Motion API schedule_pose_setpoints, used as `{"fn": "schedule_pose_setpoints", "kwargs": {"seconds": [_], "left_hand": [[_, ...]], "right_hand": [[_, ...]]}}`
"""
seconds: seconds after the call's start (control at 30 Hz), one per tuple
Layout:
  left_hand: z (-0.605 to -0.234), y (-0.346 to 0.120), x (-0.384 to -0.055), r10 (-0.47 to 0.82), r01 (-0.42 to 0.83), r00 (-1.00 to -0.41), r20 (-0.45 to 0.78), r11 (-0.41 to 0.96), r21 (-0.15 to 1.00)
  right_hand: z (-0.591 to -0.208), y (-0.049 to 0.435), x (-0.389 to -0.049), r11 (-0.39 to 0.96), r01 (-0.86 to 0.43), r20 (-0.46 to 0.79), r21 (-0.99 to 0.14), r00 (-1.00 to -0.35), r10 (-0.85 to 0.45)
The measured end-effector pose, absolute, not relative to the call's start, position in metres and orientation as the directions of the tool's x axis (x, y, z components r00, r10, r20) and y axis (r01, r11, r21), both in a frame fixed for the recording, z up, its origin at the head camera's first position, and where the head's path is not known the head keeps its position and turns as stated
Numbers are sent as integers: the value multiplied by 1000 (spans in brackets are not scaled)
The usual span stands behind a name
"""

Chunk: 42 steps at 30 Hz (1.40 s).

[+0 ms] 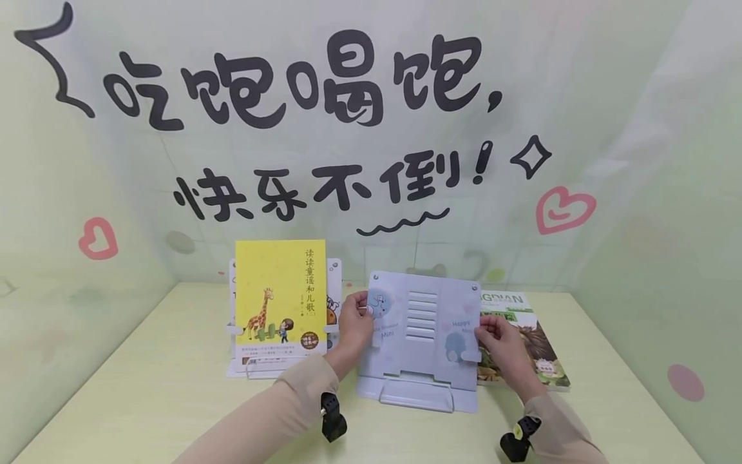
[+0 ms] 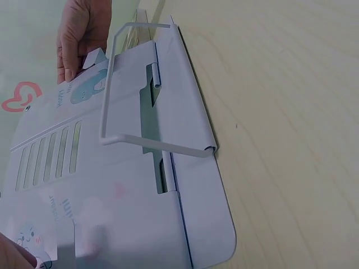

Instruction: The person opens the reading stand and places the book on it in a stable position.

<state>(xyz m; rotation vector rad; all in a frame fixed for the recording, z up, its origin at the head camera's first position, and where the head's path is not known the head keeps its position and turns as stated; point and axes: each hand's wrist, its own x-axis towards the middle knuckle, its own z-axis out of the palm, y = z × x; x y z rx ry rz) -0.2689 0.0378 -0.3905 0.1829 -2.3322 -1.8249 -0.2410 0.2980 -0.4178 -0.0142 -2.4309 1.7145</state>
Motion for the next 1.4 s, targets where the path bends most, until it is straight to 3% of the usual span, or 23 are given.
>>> {"fn": "schedule_pose_setpoints", "kwargs": {"seconds": [0.43, 0.83, 1.13, 1.4], "left_hand": [[-390, 38, -269, -196, 54, -976, 93, 197, 979], [-389, 31, -265, -139, 102, -982, 130, 192, 976], [-386, 24, -264, -121, 206, -964, 236, 215, 954], [-371, 22, -267, -87, 377, -910, 406, 235, 896]], "right_hand": [[-413, 302, -232, 346, -103, 142, -933, -986, 89], [-415, 299, -221, 362, -182, 225, -914, -971, 78], [-418, 293, -211, 322, -256, 299, -912, -950, 93], [-418, 291, -207, 339, -266, 317, -902, -943, 102]]}}
